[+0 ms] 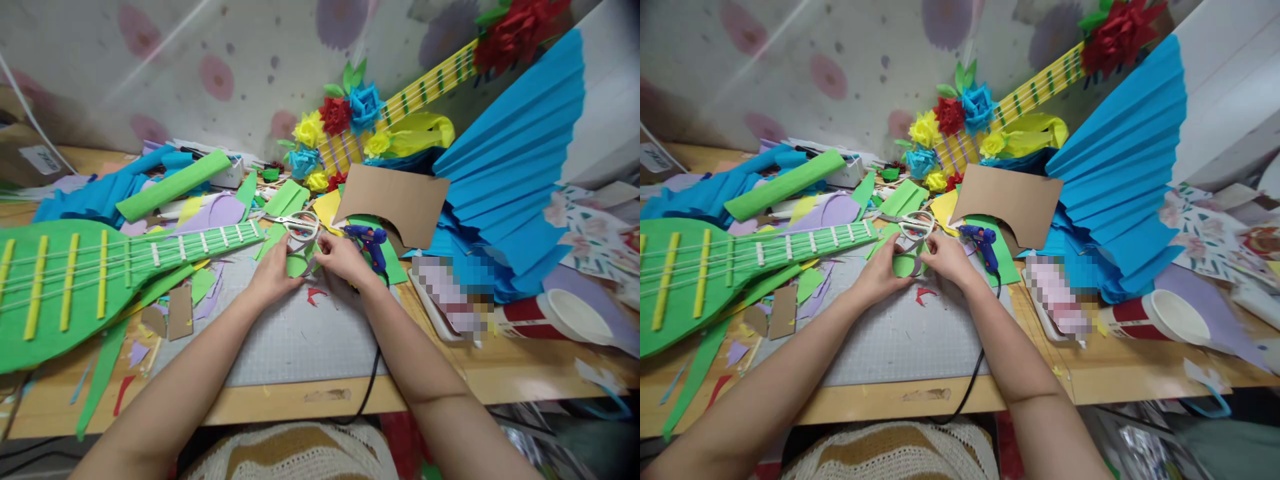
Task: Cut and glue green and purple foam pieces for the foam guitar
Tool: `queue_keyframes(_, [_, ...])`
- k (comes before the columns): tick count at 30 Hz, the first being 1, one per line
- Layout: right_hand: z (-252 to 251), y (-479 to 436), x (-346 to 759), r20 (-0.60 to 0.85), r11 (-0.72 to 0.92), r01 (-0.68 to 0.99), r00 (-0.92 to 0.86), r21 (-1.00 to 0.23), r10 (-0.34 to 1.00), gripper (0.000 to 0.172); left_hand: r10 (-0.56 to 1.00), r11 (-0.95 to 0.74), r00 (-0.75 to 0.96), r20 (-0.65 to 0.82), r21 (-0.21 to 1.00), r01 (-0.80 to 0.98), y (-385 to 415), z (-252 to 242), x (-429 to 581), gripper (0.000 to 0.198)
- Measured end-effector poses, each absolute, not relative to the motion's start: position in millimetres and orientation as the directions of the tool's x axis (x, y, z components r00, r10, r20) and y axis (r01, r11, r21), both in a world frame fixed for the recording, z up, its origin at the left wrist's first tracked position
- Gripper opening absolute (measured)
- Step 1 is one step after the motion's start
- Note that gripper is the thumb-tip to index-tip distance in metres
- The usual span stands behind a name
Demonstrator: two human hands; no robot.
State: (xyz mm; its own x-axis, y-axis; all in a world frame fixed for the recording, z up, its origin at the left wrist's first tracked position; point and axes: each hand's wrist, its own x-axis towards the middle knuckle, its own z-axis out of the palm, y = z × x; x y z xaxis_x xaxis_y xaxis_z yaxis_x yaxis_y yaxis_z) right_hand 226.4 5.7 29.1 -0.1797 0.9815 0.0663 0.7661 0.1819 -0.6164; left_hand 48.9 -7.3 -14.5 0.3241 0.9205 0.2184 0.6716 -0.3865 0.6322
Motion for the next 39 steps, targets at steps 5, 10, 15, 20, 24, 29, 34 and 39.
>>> queue_keyframes(5, [26.7,6.1,225.8,0.046,0.177,0.759,-0.191,-0.627,0.981,0.009,0.924,-0.376,0.322,0.209,0.655,0.655,-7.4,-16.6,49.5,0.102])
queue_keyframes(10, [21.7,7.6,224.9,0.053,0.186,0.743,-0.199,-0.643,0.979,0.007,0.923,-0.378,0.321,0.211,0.65,0.659,-8.9,-15.7,50.0,0.102])
queue_keyframes(15, [19.0,8.6,224.4,0.049,0.179,0.741,-0.194,-0.647,0.98,0.007,0.92,-0.387,0.32,0.225,0.644,0.66,-8.8,-17.2,51.0,0.101])
queue_keyframes(20, [19.7,9.1,222.8,0.042,0.169,0.761,-0.184,-0.627,0.982,0.008,0.923,-0.381,0.313,0.223,0.639,0.668,-8.6,-17.2,51.2,0.101])
queue_keyframes(24, [18.6,10.4,222.4,0.053,0.186,0.762,-0.195,-0.62,0.979,0.006,0.922,-0.383,0.317,0.222,0.638,0.668,-8.7,-16.0,50.9,0.1])
queue_keyframes(29, [16.2,12.6,223.1,0.059,0.209,0.745,-0.223,-0.633,0.973,0.003,0.917,-0.395,0.324,0.231,0.633,0.666,-8.3,-16.7,50.6,0.099])
queue_keyframes(34, [17.9,13.7,223.4,0.047,0.206,0.728,-0.233,-0.654,0.971,0.012,0.92,-0.388,0.32,0.227,0.64,0.663,-7.6,-18.7,50.1,0.102])
queue_keyframes(39, [18.3,16.9,226.2,-0.055,0.065,0.58,-0.187,-0.812,0.981,0.037,0.921,-0.371,0.343,0.187,0.695,0.616,-4.6,-14.5,43.7,0.1])
